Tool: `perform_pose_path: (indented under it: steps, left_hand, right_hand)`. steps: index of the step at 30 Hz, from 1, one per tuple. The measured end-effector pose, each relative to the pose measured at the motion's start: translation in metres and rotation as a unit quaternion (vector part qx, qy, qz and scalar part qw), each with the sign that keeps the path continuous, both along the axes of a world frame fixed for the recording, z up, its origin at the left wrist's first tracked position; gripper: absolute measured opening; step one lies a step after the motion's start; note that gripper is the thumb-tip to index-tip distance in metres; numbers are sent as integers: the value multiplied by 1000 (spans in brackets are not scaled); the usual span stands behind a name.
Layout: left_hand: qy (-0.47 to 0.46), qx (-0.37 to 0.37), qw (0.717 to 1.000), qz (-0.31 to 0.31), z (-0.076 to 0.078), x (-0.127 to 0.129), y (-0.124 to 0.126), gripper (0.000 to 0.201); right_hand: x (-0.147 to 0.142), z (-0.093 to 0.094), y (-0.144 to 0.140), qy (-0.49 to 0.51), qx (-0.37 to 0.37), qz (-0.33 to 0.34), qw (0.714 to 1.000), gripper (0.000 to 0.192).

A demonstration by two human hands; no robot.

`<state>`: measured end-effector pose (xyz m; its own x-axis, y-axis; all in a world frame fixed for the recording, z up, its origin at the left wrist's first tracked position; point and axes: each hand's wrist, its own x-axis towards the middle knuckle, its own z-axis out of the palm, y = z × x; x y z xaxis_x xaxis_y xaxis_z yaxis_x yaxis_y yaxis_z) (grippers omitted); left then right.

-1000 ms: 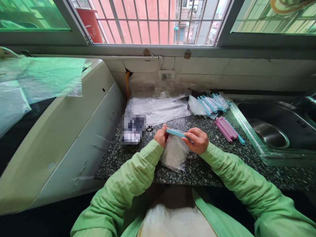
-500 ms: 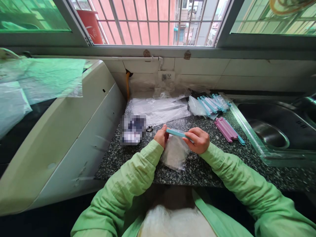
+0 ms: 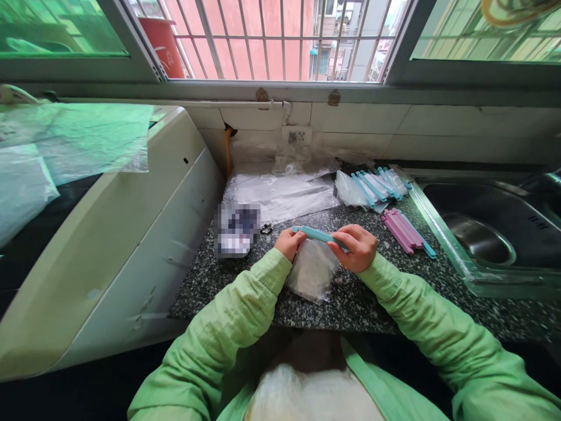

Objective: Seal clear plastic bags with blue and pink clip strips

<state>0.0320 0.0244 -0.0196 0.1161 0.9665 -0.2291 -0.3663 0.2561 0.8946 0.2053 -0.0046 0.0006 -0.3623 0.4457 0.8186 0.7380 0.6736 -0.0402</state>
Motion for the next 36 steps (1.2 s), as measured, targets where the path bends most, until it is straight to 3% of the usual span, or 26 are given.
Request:
perform_pose_path:
  steps: [9, 14, 22, 36]
  left_hand:
    - [35, 26, 999, -9, -1, -2, 1, 39]
    - [16, 17, 1000, -6, 5, -2, 0, 40]
    - [15, 20, 1000, 4, -1, -4, 3, 37]
    - [-2, 6, 999, 38, 6, -8, 4, 38]
  right_hand:
    - [2, 3, 0, 22, 7, 5, 1000, 10]
    - [5, 6, 0, 27, 11, 5, 1000, 10]
    - [8, 9, -1, 47, 9, 4, 999, 9]
    - [16, 17, -2, 62, 26, -15, 998, 8]
